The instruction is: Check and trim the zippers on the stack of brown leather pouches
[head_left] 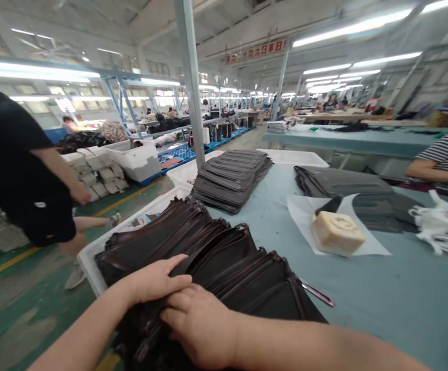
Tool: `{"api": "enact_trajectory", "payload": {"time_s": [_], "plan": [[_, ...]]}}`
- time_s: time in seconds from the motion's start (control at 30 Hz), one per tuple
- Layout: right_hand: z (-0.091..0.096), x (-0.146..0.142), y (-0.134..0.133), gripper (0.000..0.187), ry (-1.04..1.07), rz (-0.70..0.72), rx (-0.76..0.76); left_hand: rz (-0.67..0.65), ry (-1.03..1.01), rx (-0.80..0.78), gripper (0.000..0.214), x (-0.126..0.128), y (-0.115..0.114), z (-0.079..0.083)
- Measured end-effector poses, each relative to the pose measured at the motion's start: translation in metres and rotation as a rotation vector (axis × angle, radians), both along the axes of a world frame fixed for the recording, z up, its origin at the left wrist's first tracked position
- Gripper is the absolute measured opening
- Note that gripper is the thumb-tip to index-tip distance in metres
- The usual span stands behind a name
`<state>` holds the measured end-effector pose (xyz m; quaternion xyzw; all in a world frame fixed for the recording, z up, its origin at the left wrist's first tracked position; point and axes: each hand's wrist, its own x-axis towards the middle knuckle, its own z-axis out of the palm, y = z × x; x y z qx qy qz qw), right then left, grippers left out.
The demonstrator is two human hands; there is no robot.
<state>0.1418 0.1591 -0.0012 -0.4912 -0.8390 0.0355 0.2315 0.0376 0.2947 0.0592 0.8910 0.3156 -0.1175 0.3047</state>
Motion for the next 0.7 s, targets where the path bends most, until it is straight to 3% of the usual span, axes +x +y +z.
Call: {"api": "enact_trajectory", "payload": {"time_s": [0.07, 0.2, 0.27, 0.47, 0.6, 0.7], "plan": [[-0.004, 0.023, -0.013, 0.039, 0.058, -0.101, -0.021, 0.066, -0.017, -0.163, 0.075, 0.007, 0.006, -0.007], [-0.023, 0.083, -0.024, 0.054, 0.000, -0.362, -0.212, 0.264, -0.048, -0.744, 0.083, 0.013, 0.010, -0.013], [-0.035, 0.106, -0.019, 0.056, -0.034, -0.403, -0.285, 0.347, -0.032, -0.873, 0.087, 0.017, 0.009, -0.012], [-0.051, 0.120, 0.007, 0.065, -0.146, -0.417, -0.250, 0.455, -0.083, -0.930, 0.086, 0.028, 0.002, -0.011], [-0.049, 0.117, 0.008, 0.069, -0.209, -0.346, -0.275, 0.508, -0.109, -0.912, 0.097, 0.029, -0.005, -0.011], [-0.038, 0.118, 0.000, 0.071, -0.247, -0.240, -0.380, 0.544, -0.113, -0.933, 0.105, 0.027, -0.008, -0.008]]}}
